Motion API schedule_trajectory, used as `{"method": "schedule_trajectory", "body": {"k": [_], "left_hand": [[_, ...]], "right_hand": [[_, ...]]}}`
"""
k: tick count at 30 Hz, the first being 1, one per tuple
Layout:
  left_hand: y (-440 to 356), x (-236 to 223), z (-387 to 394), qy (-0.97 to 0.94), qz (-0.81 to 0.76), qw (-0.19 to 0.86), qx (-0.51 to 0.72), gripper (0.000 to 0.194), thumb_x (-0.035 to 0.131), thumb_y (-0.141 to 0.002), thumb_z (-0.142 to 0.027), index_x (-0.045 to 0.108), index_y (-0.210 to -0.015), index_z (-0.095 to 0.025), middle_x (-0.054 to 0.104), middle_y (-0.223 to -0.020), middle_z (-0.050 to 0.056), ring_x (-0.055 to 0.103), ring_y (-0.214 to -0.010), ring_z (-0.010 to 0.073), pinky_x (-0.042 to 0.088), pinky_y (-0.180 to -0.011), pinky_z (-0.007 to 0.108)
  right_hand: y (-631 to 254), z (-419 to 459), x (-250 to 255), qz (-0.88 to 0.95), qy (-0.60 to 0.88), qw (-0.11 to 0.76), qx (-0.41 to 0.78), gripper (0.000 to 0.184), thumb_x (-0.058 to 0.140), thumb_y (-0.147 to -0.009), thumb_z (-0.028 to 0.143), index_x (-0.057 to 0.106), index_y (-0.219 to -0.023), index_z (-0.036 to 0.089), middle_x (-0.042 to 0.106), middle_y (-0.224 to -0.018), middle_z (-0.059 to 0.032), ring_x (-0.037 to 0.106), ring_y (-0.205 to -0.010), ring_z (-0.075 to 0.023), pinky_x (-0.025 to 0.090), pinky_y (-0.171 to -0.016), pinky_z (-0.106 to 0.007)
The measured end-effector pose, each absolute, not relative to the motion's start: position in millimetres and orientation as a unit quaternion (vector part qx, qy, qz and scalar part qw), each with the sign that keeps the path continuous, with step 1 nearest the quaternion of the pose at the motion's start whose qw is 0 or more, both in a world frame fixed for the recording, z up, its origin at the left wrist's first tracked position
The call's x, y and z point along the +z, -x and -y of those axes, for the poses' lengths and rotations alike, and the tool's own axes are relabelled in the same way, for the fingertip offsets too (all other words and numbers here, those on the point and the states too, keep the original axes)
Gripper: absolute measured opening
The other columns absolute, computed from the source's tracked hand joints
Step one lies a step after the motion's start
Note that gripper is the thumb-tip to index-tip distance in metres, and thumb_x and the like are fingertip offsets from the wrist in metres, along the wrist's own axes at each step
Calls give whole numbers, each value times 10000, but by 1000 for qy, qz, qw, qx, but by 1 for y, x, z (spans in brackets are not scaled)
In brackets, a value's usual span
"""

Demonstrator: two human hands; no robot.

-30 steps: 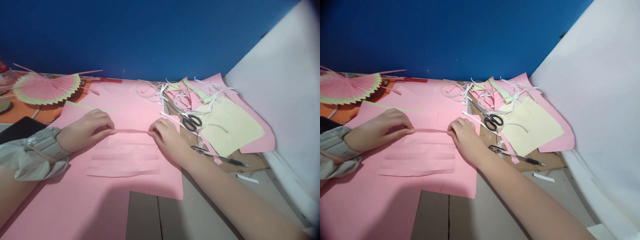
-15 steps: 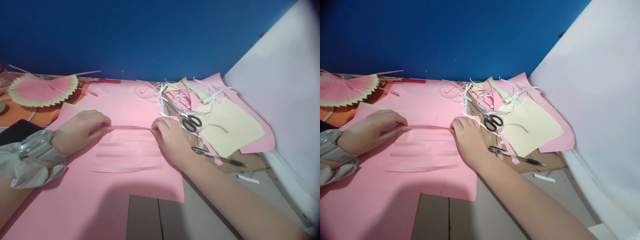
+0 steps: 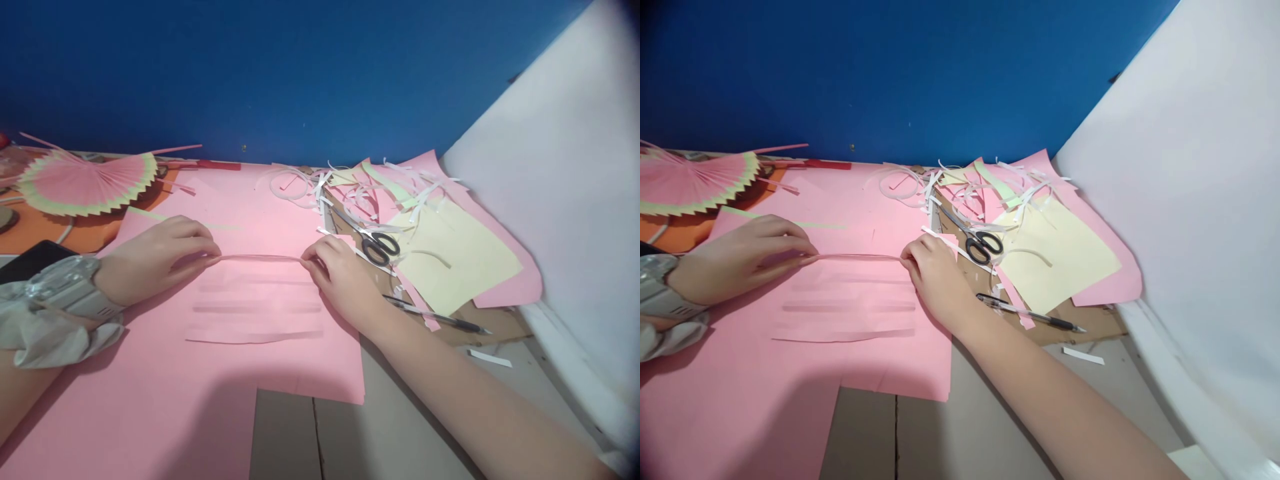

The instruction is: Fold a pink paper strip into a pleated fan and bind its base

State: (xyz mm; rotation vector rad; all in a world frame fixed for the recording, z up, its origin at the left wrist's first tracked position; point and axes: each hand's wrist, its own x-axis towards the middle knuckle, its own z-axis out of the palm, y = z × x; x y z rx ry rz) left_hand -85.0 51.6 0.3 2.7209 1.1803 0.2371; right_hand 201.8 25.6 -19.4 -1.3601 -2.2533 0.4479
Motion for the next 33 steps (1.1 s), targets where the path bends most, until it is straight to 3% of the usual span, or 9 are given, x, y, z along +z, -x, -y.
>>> {"method": "schedule_trajectory", "body": {"k": [5, 12, 19, 28, 33], "left_hand": [[87, 1, -51, -910, -401, 64, 78, 209, 444, -881, -292, 599, -926, -158, 542, -942, 54, 457, -906, 182, 366, -858, 339], [76, 1, -49, -907, -408, 74, 74, 252, 453, -877, -337, 596, -997, -167, 549, -955, 55, 449, -934, 197, 359, -868, 351], [76, 4, -45, -911, -397, 82, 81, 246, 408, -913, -220, 637, -986, -165, 529, -864, 50, 431, -855, 164, 371, -800, 299], [76, 12, -45, -924, -380, 0, 35, 245, 406, -892, -220, 645, -861, -171, 560, -890, 57, 459, -846, 174, 377, -792, 330], [76, 16, -45, -919, -391, 32, 22, 231, 397, -890, -228, 609, -825, -164, 567, -893, 46, 479, -850, 172, 392, -796, 323]], "right_hand": [[-202, -25, -20, 832, 461, 246, 189, 198, 410, -918, 193, 599, -973, 199, 527, -951, -64, 477, -933, -177, 386, -836, -314], [-201, -24, -20, 834, 460, 243, 184, 178, 430, -908, 181, 607, -924, 194, 511, -941, -56, 467, -931, -170, 384, -828, -301], [-201, -24, -19, 840, 465, 227, 160, 162, 455, -896, 178, 612, -924, 200, 502, -934, -50, 457, -920, -162, 384, -811, -287], [-198, -17, -19, 865, 470, 172, 43, 171, 442, -886, 151, 611, -893, 170, 501, -951, -71, 434, -899, -182, 371, -791, -304], [-198, -17, -20, 865, 469, 173, 40, 169, 440, -876, 131, 604, -869, 170, 503, -936, -65, 430, -869, -178, 366, -757, -298]]}}
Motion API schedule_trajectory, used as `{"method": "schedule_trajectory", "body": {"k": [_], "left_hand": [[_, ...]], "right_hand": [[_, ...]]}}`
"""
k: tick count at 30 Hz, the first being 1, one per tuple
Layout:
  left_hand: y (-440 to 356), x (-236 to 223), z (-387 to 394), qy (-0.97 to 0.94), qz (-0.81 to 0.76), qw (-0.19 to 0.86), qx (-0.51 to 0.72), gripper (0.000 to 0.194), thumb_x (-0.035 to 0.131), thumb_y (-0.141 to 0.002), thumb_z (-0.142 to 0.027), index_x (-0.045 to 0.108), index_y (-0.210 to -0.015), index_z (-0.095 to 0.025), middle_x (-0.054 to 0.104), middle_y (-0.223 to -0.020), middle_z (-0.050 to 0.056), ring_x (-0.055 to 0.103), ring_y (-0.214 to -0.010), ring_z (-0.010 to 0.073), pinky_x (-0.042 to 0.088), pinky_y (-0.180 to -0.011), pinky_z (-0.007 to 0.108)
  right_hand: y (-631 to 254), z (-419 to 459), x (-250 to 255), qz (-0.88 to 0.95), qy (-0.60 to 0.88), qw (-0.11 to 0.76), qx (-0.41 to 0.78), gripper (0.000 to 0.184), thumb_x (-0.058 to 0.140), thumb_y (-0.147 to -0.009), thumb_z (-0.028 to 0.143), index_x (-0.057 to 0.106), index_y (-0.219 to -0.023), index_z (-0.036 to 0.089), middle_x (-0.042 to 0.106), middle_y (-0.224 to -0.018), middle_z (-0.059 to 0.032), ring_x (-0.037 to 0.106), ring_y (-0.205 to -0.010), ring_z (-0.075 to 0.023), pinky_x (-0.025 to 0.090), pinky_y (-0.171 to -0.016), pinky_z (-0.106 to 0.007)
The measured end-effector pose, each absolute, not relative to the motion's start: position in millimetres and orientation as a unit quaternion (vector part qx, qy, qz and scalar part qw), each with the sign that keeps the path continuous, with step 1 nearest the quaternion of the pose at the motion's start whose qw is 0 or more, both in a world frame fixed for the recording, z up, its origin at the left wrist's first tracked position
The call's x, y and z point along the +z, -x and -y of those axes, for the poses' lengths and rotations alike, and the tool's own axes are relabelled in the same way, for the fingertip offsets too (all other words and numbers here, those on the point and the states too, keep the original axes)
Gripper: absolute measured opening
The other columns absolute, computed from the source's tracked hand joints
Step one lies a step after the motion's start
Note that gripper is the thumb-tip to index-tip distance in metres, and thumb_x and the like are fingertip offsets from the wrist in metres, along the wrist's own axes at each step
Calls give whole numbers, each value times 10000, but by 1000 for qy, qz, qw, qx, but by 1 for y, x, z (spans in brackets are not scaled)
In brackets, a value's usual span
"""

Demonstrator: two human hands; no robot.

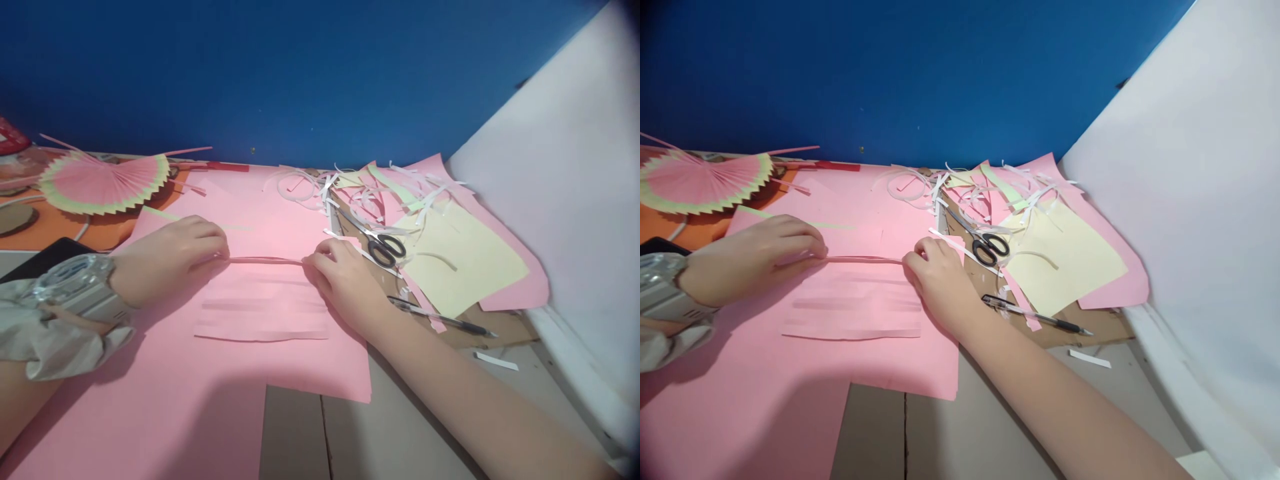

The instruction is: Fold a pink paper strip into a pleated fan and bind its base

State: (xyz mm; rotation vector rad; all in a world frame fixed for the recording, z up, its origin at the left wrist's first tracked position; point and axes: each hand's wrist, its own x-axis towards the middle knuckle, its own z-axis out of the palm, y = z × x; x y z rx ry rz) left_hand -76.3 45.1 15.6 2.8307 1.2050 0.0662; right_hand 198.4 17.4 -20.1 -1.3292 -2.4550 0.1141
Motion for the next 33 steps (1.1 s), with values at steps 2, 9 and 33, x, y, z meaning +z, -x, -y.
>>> {"method": "schedule_trajectory", "body": {"k": [2, 9, 33], "left_hand": [[77, 16, -45, -915, -400, 44, 0, 242, 379, -904, -249, 594, -831, -168, 568, -854, 33, 490, -815, 166, 399, -775, 323], [82, 14, -46, -918, -396, -8, -11, 240, 375, -915, -240, 609, -927, -190, 567, -909, 37, 500, -863, 186, 398, -781, 334], [90, -3, 1, -905, -421, -50, -24, 401, 346, -871, -141, 506, -1236, -103, 550, -1207, 128, 388, -1148, 281, 334, -1004, 438]], "right_hand": [[-198, -17, -20, 865, 469, 172, 44, 171, 437, -878, 131, 603, -872, 173, 503, -934, -62, 430, -860, -175, 363, -750, -297], [-198, -16, -20, 866, 473, 159, 26, 170, 458, -841, 92, 594, -898, 177, 507, -954, -66, 432, -874, -184, 354, -744, -297], [-201, 21, -16, 882, 458, -3, -115, 529, 382, -787, 39, 395, -1315, 74, 539, -1184, -137, 442, -965, -281, 359, -726, -404]]}}
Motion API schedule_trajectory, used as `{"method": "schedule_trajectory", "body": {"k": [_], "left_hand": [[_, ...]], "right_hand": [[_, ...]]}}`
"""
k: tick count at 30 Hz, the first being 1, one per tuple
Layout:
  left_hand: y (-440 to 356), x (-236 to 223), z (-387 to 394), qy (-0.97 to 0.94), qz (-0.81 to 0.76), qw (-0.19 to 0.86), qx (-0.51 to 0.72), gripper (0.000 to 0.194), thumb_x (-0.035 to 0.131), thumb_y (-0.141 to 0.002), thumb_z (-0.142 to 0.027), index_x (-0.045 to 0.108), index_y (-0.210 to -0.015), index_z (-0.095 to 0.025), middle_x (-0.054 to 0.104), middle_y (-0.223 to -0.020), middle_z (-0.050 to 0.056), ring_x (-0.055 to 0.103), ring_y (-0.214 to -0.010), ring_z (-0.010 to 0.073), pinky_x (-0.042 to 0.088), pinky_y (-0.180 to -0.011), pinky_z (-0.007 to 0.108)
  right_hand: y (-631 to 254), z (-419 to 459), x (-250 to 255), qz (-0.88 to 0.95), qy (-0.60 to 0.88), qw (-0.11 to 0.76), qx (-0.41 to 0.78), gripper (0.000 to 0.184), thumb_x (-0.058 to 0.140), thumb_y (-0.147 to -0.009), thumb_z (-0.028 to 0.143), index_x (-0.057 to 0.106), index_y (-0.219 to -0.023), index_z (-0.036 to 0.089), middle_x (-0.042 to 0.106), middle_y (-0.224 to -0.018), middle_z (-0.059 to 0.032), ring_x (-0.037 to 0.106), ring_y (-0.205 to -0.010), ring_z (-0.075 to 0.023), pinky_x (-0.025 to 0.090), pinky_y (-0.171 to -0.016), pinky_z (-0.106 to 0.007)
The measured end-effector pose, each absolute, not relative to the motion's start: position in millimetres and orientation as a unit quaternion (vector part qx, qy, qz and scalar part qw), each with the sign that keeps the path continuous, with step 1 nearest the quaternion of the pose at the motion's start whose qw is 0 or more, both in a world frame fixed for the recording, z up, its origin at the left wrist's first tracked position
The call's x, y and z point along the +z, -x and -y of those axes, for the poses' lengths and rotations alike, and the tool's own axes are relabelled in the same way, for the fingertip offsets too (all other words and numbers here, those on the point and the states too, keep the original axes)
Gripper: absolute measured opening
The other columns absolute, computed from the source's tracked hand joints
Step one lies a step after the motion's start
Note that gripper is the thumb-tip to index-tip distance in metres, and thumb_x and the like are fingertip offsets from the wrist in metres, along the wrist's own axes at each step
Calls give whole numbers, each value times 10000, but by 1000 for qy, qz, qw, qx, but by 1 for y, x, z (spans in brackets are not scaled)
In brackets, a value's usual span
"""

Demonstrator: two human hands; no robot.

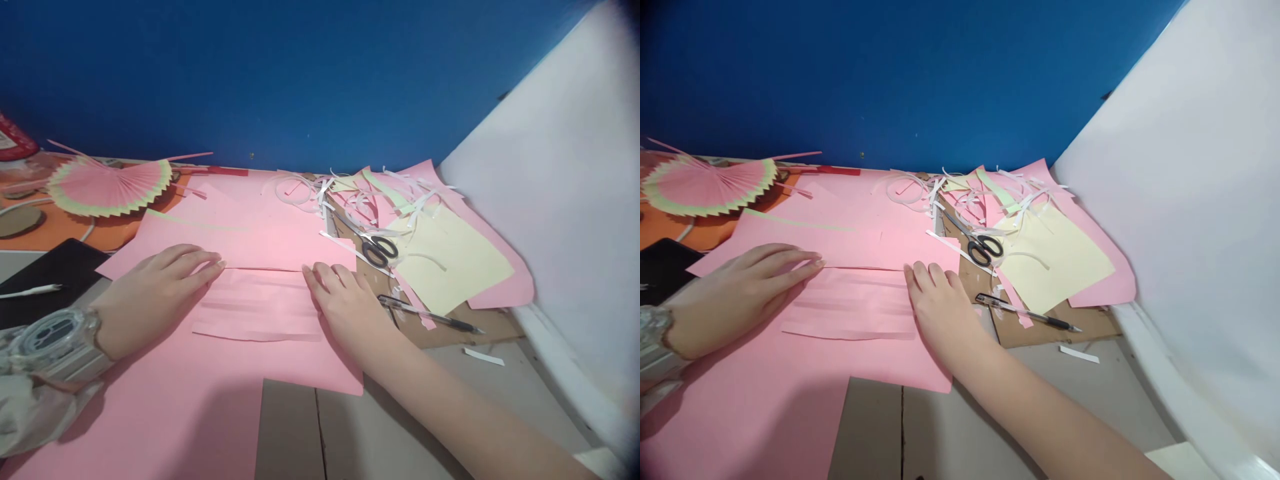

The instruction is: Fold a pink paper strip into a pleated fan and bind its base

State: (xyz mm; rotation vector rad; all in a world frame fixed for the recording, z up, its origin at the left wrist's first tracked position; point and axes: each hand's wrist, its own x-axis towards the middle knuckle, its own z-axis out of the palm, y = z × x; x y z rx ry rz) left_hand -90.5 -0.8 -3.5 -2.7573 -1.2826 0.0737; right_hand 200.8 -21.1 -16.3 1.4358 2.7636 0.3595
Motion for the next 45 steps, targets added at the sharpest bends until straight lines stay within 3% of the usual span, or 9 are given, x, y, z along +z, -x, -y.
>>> {"method": "schedule_trajectory", "body": {"k": [12, 17, 21, 27, 30, 32, 37, 41, 45], "left_hand": [[103, -18, 14, 887, 454, -85, -26, 568, 311, -911, -241, 97, -1434, -301, 98, -1530, 6, 105, -1383, 254, 171, -1106, 486], [101, -5, 2, 872, 473, -120, -42, 435, 284, -934, -289, 342, -1365, -303, 295, -1474, -12, 196, -1356, 230, 218, -1090, 488], [97, 12, -14, 889, 448, -96, -24, 332, 364, -916, -373, 612, -1120, -287, 419, -1404, -10, 282, -1314, 217, 220, -1087, 465], [81, 26, -17, 863, 468, -183, -54, 292, 425, -886, -397, 645, -898, -206, 577, -1179, 38, 448, -1125, 196, 324, -993, 346], [64, 35, -21, 832, 482, -274, -30, 393, 289, -928, -408, 594, -838, -177, 628, -873, 13, 531, -828, 150, 415, -789, 270], [53, 41, -29, 815, 492, -305, 18, 401, 289, -916, -436, 578, -788, -189, 601, -737, -17, 521, -701, 137, 408, -674, 242], [30, 47, -55, 830, 379, -394, 115, 262, 459, -825, -437, 577, -799, -205, 597, -725, -26, 491, -625, 124, 364, -556, 206], [10, 43, -58, 867, 381, -295, 124, 211, 388, -848, -310, 507, -723, -190, 540, -637, -18, 454, -566, 124, 338, -529, 222], [-11, 45, -40, 896, 415, -100, 119, 251, 284, -874, -234, 527, -823, -202, 596, -664, 30, 521, -560, 173, 299, -502, 269]], "right_hand": [[-217, 20, -9, -870, -491, -34, 16, 421, 423, -838, 122, 467, -1257, 128, 490, -1325, -76, 442, -1104, -251, 366, -865, -407], [-212, 6, -5, -877, -474, -28, 69, 234, 396, -891, 192, 564, -1045, 138, 589, -1099, -109, 494, -967, -256, 361, -821, -402], [-207, -7, -5, -888, -450, -26, 89, 141, 467, -804, 90, 563, -885, 155, 581, -979, -106, 499, -866, -239, 362, -721, -355], [-206, -20, -14, -913, -400, -81, 22, 329, 470, -607, 6, 521, -903, 139, 558, -976, -102, 487, -858, -215, 383, -710, -313], [-208, -22, -15, -925, -364, -114, -1, 341, 436, -561, -12, 513, -851, 150, 570, -943, -95, 495, -832, -200, 396, -727, -307], [-211, -21, -15, -930, -338, -144, 5, 331, 430, -583, -7, 518, -861, 150, 587, -934, -97, 506, -848, -202, 403, -761, -316], [-217, -19, -14, -916, -336, -207, 69, 285, 405, -753, 21, 533, -984, 128, 614, -1017, -129, 513, -949, -217, 399, -824, -343], [-219, -17, -8, -897, -386, -215, 26, 135, 428, -861, 169, 554, -904, 153, 635, -922, -93, 528, -870, -206, 386, -815, -345], [-218, -16, 5, -875, -436, -194, -88, 242, 340, -934, 267, 551, -989, 162, 649, -934, -60, 554, -877, -185, 372, -815, -329]]}}
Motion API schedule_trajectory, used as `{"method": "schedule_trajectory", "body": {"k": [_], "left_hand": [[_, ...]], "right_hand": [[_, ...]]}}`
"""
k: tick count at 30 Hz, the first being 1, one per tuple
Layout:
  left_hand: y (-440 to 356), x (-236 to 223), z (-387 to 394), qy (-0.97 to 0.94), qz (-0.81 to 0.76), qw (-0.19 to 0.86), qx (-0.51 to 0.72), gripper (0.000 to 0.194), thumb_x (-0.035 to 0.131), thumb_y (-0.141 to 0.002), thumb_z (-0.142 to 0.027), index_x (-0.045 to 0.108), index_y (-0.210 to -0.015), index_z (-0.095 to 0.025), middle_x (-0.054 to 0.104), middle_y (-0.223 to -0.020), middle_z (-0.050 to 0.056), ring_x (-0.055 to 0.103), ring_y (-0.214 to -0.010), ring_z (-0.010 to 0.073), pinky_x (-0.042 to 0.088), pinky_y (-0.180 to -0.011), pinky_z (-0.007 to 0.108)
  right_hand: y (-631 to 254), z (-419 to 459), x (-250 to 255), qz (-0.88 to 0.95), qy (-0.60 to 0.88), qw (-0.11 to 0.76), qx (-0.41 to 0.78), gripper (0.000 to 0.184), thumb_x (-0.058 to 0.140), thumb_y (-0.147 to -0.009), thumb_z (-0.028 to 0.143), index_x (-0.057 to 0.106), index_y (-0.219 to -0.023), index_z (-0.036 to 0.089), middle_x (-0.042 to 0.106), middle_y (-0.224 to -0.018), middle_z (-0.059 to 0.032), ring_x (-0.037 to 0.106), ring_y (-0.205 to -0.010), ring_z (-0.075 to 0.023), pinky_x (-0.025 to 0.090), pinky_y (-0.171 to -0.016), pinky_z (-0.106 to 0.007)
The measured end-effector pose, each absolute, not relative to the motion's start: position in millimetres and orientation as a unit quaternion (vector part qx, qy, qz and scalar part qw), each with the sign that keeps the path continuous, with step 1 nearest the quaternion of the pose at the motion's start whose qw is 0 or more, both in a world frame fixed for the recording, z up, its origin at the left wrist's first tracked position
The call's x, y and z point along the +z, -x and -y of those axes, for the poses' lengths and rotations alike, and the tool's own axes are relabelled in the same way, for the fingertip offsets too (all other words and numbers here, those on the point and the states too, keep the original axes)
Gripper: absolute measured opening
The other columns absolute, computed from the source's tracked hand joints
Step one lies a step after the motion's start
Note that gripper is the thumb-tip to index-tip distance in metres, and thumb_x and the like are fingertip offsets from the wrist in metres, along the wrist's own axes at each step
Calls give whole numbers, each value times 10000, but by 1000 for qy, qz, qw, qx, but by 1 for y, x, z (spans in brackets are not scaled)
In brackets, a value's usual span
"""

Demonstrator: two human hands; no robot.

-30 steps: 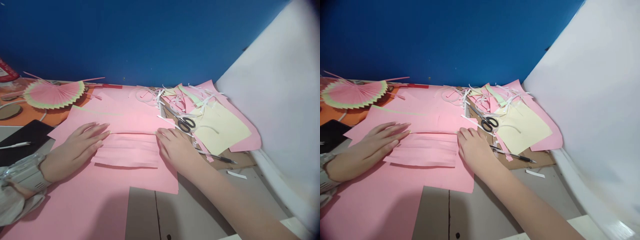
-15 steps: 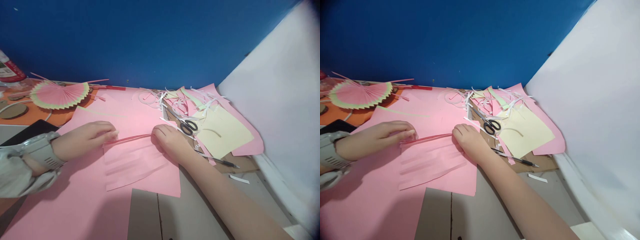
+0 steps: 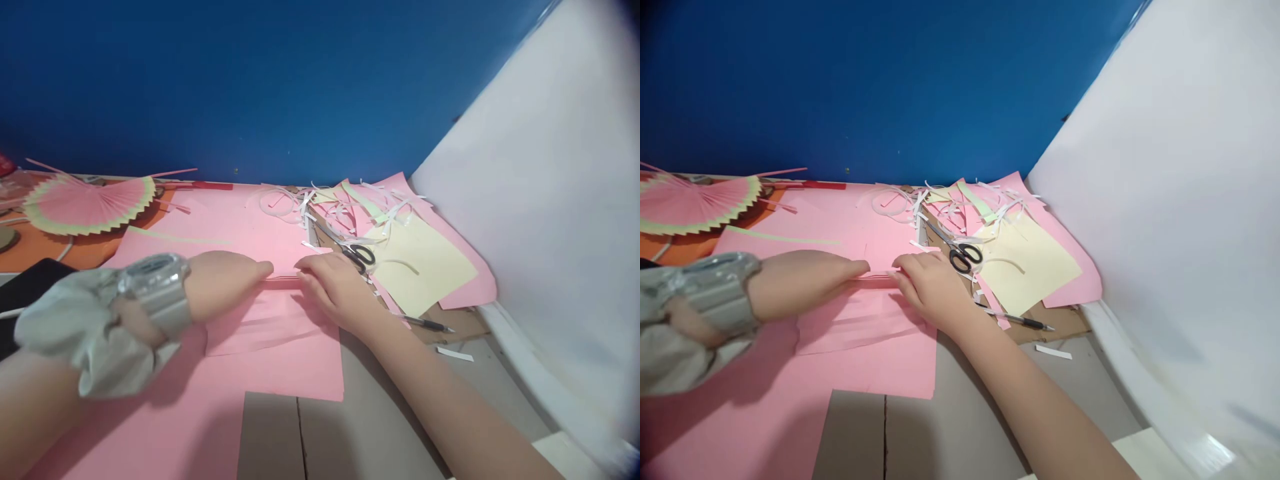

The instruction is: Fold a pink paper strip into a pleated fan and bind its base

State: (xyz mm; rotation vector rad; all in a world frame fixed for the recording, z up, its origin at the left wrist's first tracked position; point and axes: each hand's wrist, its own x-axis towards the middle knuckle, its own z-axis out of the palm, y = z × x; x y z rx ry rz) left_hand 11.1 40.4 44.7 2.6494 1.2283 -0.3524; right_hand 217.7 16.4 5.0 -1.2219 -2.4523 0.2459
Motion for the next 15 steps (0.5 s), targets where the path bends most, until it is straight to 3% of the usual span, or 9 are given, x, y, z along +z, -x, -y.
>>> {"method": "schedule_trajectory", "body": {"k": [3, 7, 13, 15], "left_hand": [[-18, 46, -32, -906, -400, 57, -128, 214, 316, -855, -180, 527, -889, -200, 610, -671, 52, 551, -572, 212, 264, -484, 290], [-14, 38, -37, -917, -374, 13, -135, 175, 350, -855, -168, 519, -815, -189, 623, -680, 64, 576, -591, 225, 254, -476, 294], [-6, 25, -44, -926, -363, 49, -87, 447, 229, -899, -529, 488, -735, -203, 572, -615, 37, 525, -553, 203, 227, -479, 286], [-5, 26, -45, -922, -363, 113, -69, 464, 207, -899, -540, 476, -730, -203, 554, -627, 19, 497, -562, 184, 249, -499, 275]], "right_hand": [[-217, -18, 8, 878, 437, 148, 131, 315, 273, -960, 268, 569, -970, 162, 648, -922, -59, 562, -871, -171, 375, -762, -298], [-215, -21, 0, 886, 437, 125, 86, 272, 334, -942, 256, 580, -894, 152, 628, -840, -52, 542, -806, -171, 360, -714, -289], [-215, -19, -10, 889, 430, 145, 66, 227, 379, -929, 260, 563, -846, 156, 604, -798, -44, 520, -762, -165, 340, -679, -276], [-217, -19, -12, 885, 431, 159, 73, 238, 380, -932, 288, 557, -841, 157, 597, -790, -44, 512, -742, -159, 339, -669, -273]]}}
